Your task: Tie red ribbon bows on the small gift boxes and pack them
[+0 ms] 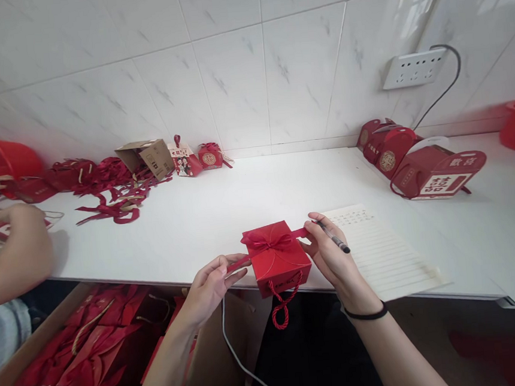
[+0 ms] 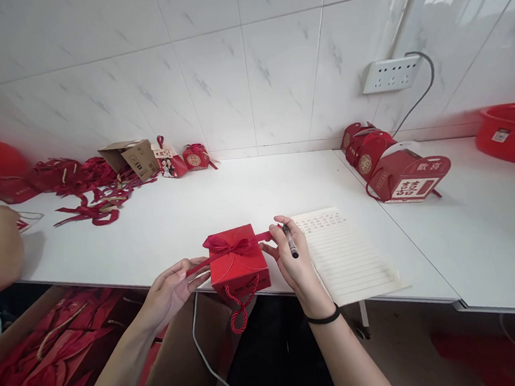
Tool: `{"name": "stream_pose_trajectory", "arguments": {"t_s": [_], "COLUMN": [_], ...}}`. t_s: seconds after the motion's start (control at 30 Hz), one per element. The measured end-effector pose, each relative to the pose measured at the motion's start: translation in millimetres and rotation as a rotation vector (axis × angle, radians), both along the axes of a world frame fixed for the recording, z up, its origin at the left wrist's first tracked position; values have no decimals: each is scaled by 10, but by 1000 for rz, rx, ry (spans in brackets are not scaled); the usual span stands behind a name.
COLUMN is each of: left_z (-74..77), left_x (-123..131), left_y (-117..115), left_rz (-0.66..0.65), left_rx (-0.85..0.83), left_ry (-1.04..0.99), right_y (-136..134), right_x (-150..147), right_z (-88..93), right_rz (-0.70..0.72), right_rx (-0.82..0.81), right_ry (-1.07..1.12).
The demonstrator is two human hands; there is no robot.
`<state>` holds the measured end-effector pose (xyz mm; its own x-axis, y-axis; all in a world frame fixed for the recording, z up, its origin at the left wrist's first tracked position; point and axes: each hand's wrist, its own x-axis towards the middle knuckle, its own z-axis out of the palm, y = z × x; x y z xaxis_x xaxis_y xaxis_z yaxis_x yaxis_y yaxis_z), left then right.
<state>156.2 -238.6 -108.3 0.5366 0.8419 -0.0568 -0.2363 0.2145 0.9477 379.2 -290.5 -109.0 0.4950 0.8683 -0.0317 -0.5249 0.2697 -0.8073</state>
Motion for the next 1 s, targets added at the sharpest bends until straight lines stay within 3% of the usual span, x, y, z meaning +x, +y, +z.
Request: {"name": "stream_pose_trajectory", "arguments": {"t_s": [0.2, 0.3, 0.4, 0.5, 0.53, 0.6, 0.67, 0.73, 1.0], "left_z": [-41, -53, 25, 225, 308, 465, 580, 630, 426], "left_x": [-84, -160, -228, -194, -149, -21, 123, 238, 336], "left_y": [13, 54, 133, 196, 200, 175, 119, 62, -12], "left_rz": [-1, -26, -32, 136, 194, 238, 191, 123, 132], "left_rx": [-133, -147, -38, 264, 381, 571, 666, 691, 625], "left_ry": [-86, -85, -18, 164, 264, 488, 665, 755, 723], "right_y": [-3, 4, -21, -87, -108, -135, -136, -118, -100], "right_x": [3, 47, 116, 139, 127, 82, 24, -25, -108], "right_z": [10, -8, -2, 76, 114, 189, 245, 269, 273], "right_rz": [-7, -52, -313, -582, -563, -373, -144, -16, -5], "right_rx": [24, -21, -83, 3, 59, 156, 189, 183, 129], "right_ry": [-21, -183, -523, -844, -941, -1112, -1212, -1235, -1085]}}
